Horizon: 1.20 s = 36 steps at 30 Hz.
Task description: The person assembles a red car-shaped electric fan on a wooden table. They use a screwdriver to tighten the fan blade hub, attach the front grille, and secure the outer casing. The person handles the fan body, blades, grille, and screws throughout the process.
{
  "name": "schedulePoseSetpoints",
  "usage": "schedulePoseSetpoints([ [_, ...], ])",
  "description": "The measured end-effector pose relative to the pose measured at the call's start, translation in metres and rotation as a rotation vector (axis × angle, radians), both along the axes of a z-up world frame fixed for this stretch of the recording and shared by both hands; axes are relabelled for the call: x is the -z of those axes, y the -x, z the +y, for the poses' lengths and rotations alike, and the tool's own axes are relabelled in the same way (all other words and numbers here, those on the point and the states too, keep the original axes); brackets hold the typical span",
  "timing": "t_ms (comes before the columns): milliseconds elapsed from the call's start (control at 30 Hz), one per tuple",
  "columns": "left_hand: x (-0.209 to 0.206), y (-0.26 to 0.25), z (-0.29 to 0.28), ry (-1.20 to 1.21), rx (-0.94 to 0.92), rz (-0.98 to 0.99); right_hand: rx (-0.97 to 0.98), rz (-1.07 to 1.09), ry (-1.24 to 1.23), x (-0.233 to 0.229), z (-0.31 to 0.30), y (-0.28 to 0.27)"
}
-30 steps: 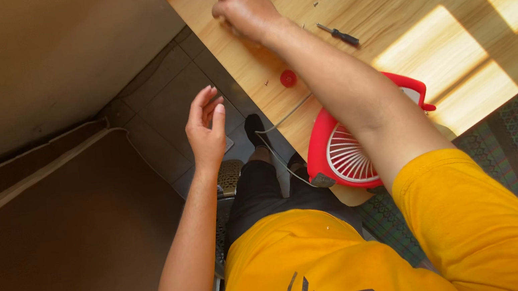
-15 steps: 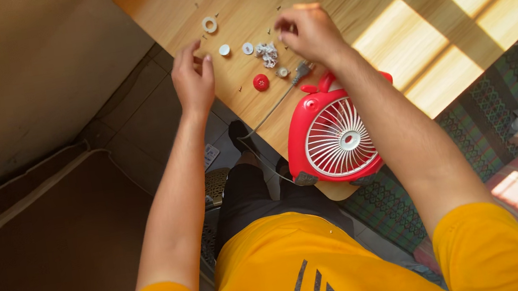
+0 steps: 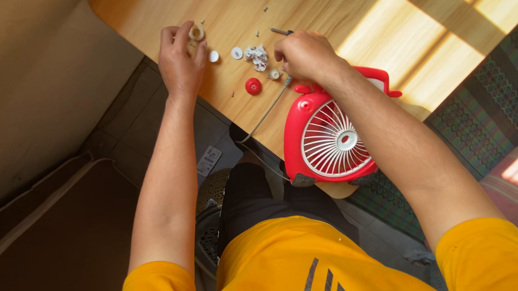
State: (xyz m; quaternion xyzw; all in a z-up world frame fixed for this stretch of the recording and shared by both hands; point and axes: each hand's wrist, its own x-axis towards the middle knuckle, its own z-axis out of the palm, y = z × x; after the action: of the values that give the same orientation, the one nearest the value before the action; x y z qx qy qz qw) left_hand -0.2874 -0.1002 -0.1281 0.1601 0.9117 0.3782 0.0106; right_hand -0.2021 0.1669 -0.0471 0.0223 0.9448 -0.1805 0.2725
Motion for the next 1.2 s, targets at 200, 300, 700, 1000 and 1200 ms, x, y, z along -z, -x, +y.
schedulePoseSetpoints([
  [200,0.007,0.004,0.004,-0.100,-0.057,-0.014,-0.136,-0.146,-0.145,0.006,-0.018,0.005],
  [300,0.017,0.005,0.003,-0.125,-0.011,0.121,-0.176,-0.147,-0.210,0.014,-0.025,0.008],
  [700,0.016,0.012,0.004,-0.058,0.037,0.057,0.016,0.093,0.079,0.005,-0.007,0.007],
  [1000,0.013,0.009,0.007,-0.121,0.089,-0.002,0.169,0.360,0.345,-0.034,0.006,-0.017],
  [1200,0.016,0.016,0.020,0.076,0.200,0.247,0.260,0.504,0.458,-0.059,0.031,-0.055],
])
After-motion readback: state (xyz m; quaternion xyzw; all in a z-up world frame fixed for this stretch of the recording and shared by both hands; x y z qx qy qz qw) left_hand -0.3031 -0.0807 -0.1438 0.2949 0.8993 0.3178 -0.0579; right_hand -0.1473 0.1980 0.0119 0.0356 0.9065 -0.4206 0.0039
